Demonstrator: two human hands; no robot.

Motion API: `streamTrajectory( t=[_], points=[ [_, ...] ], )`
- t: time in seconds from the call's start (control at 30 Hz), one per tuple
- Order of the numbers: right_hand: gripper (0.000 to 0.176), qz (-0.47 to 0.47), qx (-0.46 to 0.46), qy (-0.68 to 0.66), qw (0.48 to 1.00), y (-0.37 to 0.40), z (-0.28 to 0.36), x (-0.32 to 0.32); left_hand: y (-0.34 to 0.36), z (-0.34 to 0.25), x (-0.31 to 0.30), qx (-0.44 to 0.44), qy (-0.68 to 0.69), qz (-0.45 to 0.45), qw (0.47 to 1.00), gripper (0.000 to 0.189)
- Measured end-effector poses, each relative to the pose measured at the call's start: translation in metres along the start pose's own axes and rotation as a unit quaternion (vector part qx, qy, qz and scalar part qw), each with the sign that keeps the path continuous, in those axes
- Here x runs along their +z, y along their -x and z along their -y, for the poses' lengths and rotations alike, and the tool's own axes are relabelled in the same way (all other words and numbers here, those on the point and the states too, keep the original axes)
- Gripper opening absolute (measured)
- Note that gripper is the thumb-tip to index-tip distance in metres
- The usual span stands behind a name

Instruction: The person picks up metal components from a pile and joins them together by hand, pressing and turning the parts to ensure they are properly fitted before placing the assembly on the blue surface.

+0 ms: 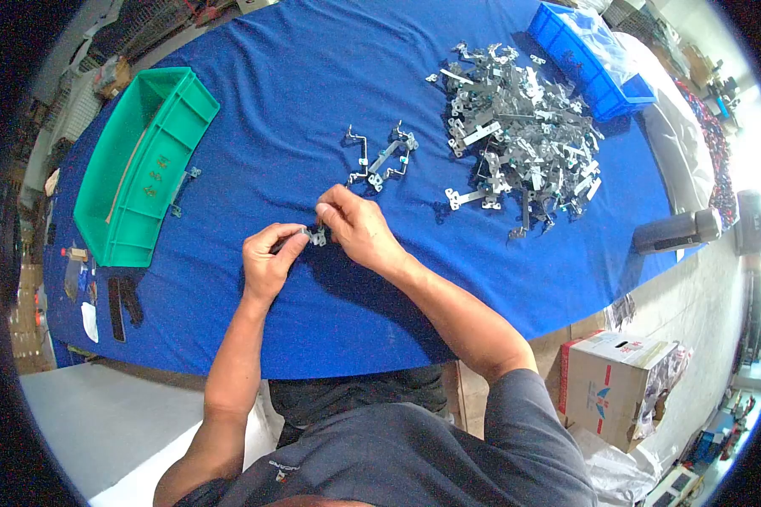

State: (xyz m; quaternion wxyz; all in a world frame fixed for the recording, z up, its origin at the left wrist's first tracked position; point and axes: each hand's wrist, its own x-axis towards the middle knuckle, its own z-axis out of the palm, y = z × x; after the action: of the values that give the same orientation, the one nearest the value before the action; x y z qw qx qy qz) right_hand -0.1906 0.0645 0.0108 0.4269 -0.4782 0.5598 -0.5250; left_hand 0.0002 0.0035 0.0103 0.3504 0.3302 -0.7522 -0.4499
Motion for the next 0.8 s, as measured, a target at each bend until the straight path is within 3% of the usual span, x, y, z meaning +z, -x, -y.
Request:
streamTrajectory(
  t=[0.07, 0.17, 0.33, 0.47, 0.57, 0.67, 0.8],
  points=[
    [0.02, -0.021, 0.043, -0.017, 0.999, -0.002, 0.003, -0.004, 0.0, 0.003, 0.001, -0.024, 0.038, -0.018, 0.999, 0.013],
    [0.021, -0.057, 0.047, -0.149, 0.986, -0.003, 0.007, -0.002, 0.001, 0.006, 0.0, -0.048, 0.075, -0.029, 0.996, 0.013],
    [0.021, 0.067, 0.083, -0.024, 0.994, 0.0, 0.007, -0.004, 0.002, 0.012, -0.002, -0.104, 0.148, -0.101, 0.978, 0.014],
    [0.02, 0.075, 0.042, -0.003, 0.996, 0.0, -0.006, 0.0, 0.003, 0.005, -0.001, -0.077, 0.114, -0.053, 0.989, 0.014],
    [0.02, 0.082, 0.063, -0.011, 0.995, 0.0, 0.0, -0.002, 0.002, 0.008, -0.001, -0.076, 0.109, -0.056, 0.99, 0.013],
    [0.02, 0.064, 0.054, 0.01, 0.996, 0.001, 0.005, -0.003, 0.003, 0.014, 0.001, -0.08, 0.155, -0.132, 0.976, 0.013],
    [0.02, 0.072, 0.029, -0.003, 0.997, -0.001, -0.004, -0.001, 0.002, 0.012, -0.002, -0.082, 0.127, -0.085, 0.985, 0.013]
  ],
)
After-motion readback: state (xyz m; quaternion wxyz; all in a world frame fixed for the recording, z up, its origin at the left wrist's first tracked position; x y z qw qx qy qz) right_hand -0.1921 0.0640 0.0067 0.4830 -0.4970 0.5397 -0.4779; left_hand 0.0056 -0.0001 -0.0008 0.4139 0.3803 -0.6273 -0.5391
